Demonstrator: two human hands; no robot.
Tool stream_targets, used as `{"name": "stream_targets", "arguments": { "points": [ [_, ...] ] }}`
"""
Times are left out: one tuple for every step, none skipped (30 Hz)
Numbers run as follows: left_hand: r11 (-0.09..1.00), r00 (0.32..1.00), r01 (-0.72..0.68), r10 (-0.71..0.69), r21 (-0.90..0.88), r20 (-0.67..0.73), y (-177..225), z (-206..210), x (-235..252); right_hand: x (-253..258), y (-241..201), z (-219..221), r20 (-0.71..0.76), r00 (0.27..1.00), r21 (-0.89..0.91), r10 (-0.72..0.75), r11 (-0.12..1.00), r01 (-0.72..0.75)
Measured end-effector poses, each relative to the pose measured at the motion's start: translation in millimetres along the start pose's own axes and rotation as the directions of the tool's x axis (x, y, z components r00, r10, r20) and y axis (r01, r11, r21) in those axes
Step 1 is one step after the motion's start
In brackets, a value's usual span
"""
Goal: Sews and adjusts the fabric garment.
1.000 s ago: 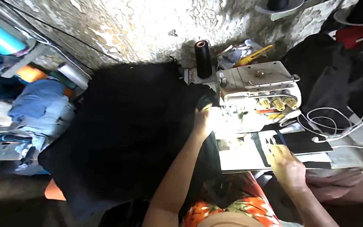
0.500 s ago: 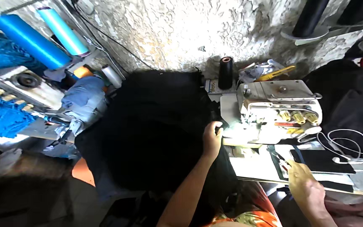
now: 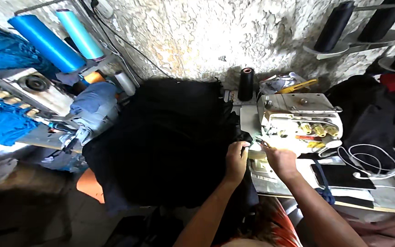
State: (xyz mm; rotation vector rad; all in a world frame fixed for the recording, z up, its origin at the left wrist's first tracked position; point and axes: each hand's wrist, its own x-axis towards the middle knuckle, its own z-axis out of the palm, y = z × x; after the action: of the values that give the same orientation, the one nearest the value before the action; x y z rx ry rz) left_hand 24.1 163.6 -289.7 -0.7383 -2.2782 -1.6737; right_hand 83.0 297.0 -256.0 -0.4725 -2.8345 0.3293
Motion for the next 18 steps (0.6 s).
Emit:
{"name": "stream_targets", "arguments": {
  "points": [
    [1.0, 1.0, -0.017, 0.017, 0.006, 0.001, -1.5, -1.5, 0.0, -3.4, 3.7, 4.0, -0.051, 0.998, 0.004, -0.023, 1.0, 0.024],
    [0.999, 0.999, -0.04, 0.04, 0.007, 0.005, -3.3, -4.6, -0.4, -9.0, 9.3, 6.6, -0.101, 0.994, 0.026, -0.042, 0.999, 0.044],
    [0.998, 0.998, -0.069, 0.069, -0.001, 0.014, -5.0, -9.7, -1.8, -17.6, 15.8, 5.9, -0.121, 0.992, 0.078, -0.034, 0.996, 0.043],
    [0.995, 0.995, -0.1, 0.1, -0.017, 0.024, -6.0, -16.8, -3.9, -28.8, 24.3, 4.7, -0.151, 0.988, 0.141, -0.013, 0.989, 0.035],
    [0.991, 0.991, -0.126, 0.127, -0.035, 0.043, -4.8, -25.7, -6.1, -40.9, 35.9, 6.3, -0.215, 0.977, 0.191, 0.004, 0.981, 0.038],
    [0.988, 0.986, -0.143, 0.147, -0.058, 0.077, -1.3, -35.9, -9.3, -53.8, 49.1, 8.2, -0.259, 0.965, 0.213, 0.037, 0.977, 0.02],
    [0.984, 0.978, -0.162, 0.17, -0.073, 0.123, 4.2, -46.5, -13.9, -66.9, 62.6, 10.0, -0.271, 0.958, 0.211, 0.089, 0.977, -0.031],
    [0.98, 0.96, -0.184, 0.196, -0.078, 0.2, 11.9, -57.8, -19.7, -78.4, 75.9, 12.4, -0.263, 0.953, 0.191, 0.148, 0.977, -0.099],
    [0.973, 0.924, -0.219, 0.23, -0.071, 0.305, 20.9, -68.7, -26.4, -87.2, 87.7, 16.2, -0.259, 0.944, 0.154, 0.206, 0.973, -0.17],
    [0.962, 0.868, -0.271, 0.265, -0.047, 0.42, 30.7, -76.9, -34.5, -93.7, 97.1, 20.3, -0.252, 0.934, 0.119, 0.253, 0.966, -0.23],
    [0.941, 0.796, -0.338, 0.289, -0.005, 0.532, 40.8, -81.7, -44.1, -97.8, 103.8, 24.1, -0.231, 0.929, 0.098, 0.291, 0.956, -0.275],
    [0.917, 0.71, -0.397, 0.288, 0.028, 0.643, 49.2, -83.4, -55.2, -99.4, 108.0, 28.0, -0.205, 0.925, 0.09, 0.321, 0.947, -0.309],
    [0.904, 0.619, -0.427, 0.267, 0.031, 0.739, 54.1, -82.1, -67.4, -99.1, 110.4, 32.1, -0.182, 0.923, 0.083, 0.339, 0.941, -0.329],
    [0.91, 0.529, -0.414, 0.236, 0.005, 0.815, 55.4, -79.1, -80.3, -98.3, 111.6, 36.1, -0.165, 0.924, 0.074, 0.345, 0.939, -0.337],
    [0.933, 0.448, -0.358, 0.209, -0.039, 0.869, 52.9, -76.1, -92.9, -97.3, 111.9, 40.3, -0.172, 0.926, 0.059, 0.336, 0.942, -0.331],
    [0.957, 0.4, -0.272, 0.207, -0.1, 0.893, 47.4, -74.1, -104.4, -96.1, 111.4, 44.0, -0.193, 0.927, 0.038, 0.321, 0.947, -0.32],
    [0.972, 0.401, -0.171, 0.221, -0.164, 0.889, 41.0, -74.1, -113.6, -95.1, 111.2, 46.6, -0.208, 0.928, 0.015, 0.308, 0.95, -0.312],
    [0.971, 0.473, -0.097, 0.239, -0.219, 0.848, 35.0, -76.9, -120.6, -94.6, 111.9, 47.9, -0.204, 0.932, -0.008, 0.299, 0.952, -0.307]
  ]
}}
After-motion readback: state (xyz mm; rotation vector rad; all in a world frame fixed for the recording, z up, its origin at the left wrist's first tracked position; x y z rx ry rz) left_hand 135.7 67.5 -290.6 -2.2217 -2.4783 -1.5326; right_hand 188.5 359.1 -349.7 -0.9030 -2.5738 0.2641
